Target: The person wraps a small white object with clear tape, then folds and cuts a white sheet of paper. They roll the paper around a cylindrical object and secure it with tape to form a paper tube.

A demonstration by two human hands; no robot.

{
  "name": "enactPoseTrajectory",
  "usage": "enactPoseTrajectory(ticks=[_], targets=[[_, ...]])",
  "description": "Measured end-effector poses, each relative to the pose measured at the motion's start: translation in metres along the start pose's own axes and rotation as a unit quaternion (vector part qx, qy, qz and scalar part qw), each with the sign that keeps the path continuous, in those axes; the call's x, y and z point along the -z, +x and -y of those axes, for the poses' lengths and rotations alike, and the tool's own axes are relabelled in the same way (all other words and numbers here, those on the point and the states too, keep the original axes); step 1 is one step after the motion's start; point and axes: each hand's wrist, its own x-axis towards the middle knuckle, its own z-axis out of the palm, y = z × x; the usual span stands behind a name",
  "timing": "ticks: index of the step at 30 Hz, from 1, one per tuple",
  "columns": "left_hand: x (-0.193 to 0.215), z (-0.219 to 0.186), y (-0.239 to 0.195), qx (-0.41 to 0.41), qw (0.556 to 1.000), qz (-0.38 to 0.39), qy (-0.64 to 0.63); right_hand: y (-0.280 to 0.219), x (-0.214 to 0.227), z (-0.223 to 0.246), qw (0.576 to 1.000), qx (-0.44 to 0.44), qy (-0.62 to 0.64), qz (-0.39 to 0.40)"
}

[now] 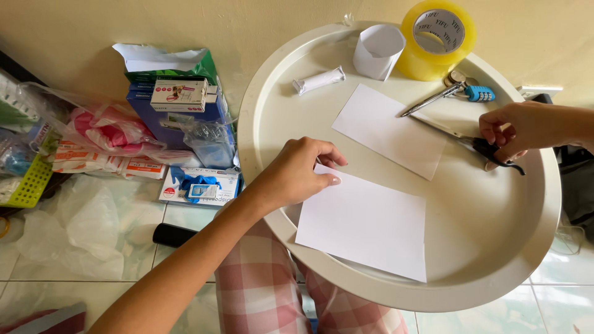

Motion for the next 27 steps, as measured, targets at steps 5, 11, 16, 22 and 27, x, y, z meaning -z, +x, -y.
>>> enactPoseTrajectory(ticks=[5,11,16,22,27], targets=[[0.003,-0.003,-0.006,0.005,1.000,0.003,0.006,0.005,0.004,0.003,0.999,-0.023,0.000,0.024],[0.014,-0.013,-0.018,0.004,0.997,0.016,-0.075,0.008,0.023,0.018,0.988,-0.054,-0.136,0.056],[0.009,-0.019,-0.021,-0.020,0.996,-0.026,-0.082,0.026,0.061,0.072,0.957,0.106,-0.205,-0.176],[0.004,-0.029,-0.024,-0.015,0.992,-0.034,-0.123,0.094,0.048,0.218,0.879,0.284,-0.201,-0.325],[0.006,-0.017,-0.030,-0.079,0.989,-0.096,-0.085,0.207,0.032,0.244,0.844,0.050,-0.474,-0.244]])
